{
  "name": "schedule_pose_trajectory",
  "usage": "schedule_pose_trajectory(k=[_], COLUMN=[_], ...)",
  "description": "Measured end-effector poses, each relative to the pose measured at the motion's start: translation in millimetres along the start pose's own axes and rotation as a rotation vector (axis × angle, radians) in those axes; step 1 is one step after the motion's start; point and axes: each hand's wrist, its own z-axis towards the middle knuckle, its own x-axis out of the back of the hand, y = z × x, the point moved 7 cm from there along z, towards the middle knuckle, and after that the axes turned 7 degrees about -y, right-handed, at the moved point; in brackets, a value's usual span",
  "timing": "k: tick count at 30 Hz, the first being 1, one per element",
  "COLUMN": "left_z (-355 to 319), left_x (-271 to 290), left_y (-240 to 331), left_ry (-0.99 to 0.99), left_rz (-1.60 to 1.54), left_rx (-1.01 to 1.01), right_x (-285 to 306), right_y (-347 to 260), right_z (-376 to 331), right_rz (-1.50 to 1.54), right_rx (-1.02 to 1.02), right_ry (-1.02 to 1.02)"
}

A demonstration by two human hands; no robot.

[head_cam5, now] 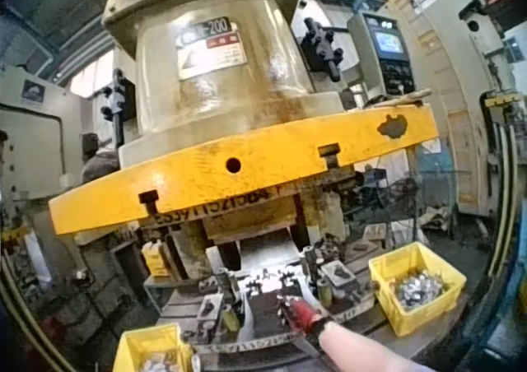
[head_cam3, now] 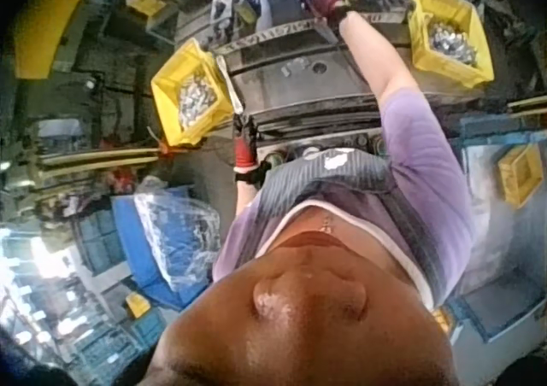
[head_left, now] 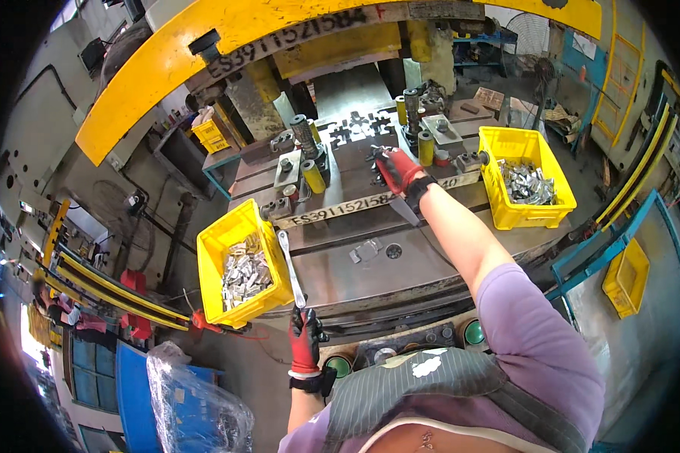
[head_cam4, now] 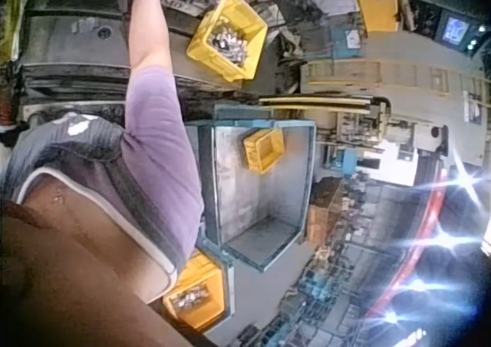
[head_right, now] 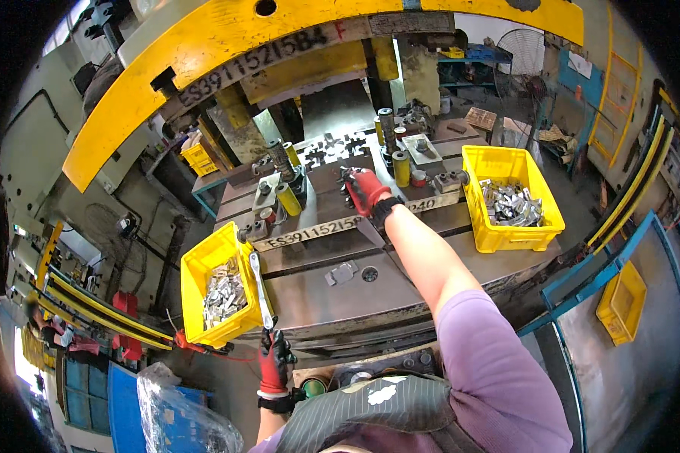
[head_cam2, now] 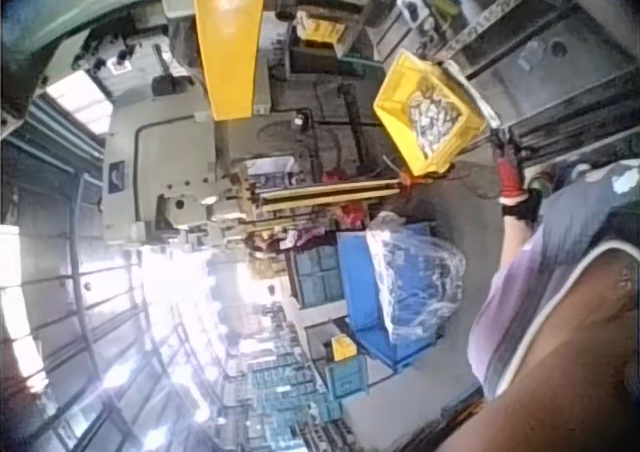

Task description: The person operates a hydraulic press machine in a workshop, using two long metal tongs to place small metal parts into the press die. The person repeatedly picks up parts from a yellow bin, positions them in the machine, and presses a green button to activate the press. The processed parts are then moved to a second yellow bin.

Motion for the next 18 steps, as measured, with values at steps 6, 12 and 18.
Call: schedule_pose_trajectory(k=[6, 12, 18], left_z=[-20.8, -92.6, -118.7], left_x=[85.2, 186.6, 295.8], left_y=[-0.9, -36.8, -223.4], left_ry=[0.180, 0.575, 0.452], left_rz=[0.154, 0.086, -0.235], left_rx=[-0.125, -0.145, 0.480], right_x=[0.5, 122.2, 282.8], right_y=[-22.1, 70.9, 209.0], right_z=[-142.0, -379.2, -562.8], right_rz=[-0.180, -0.625, -0.544], right_rx=[0.153, -0.344, -0.431], right_ry=[-0.229, 0.124, 0.691])
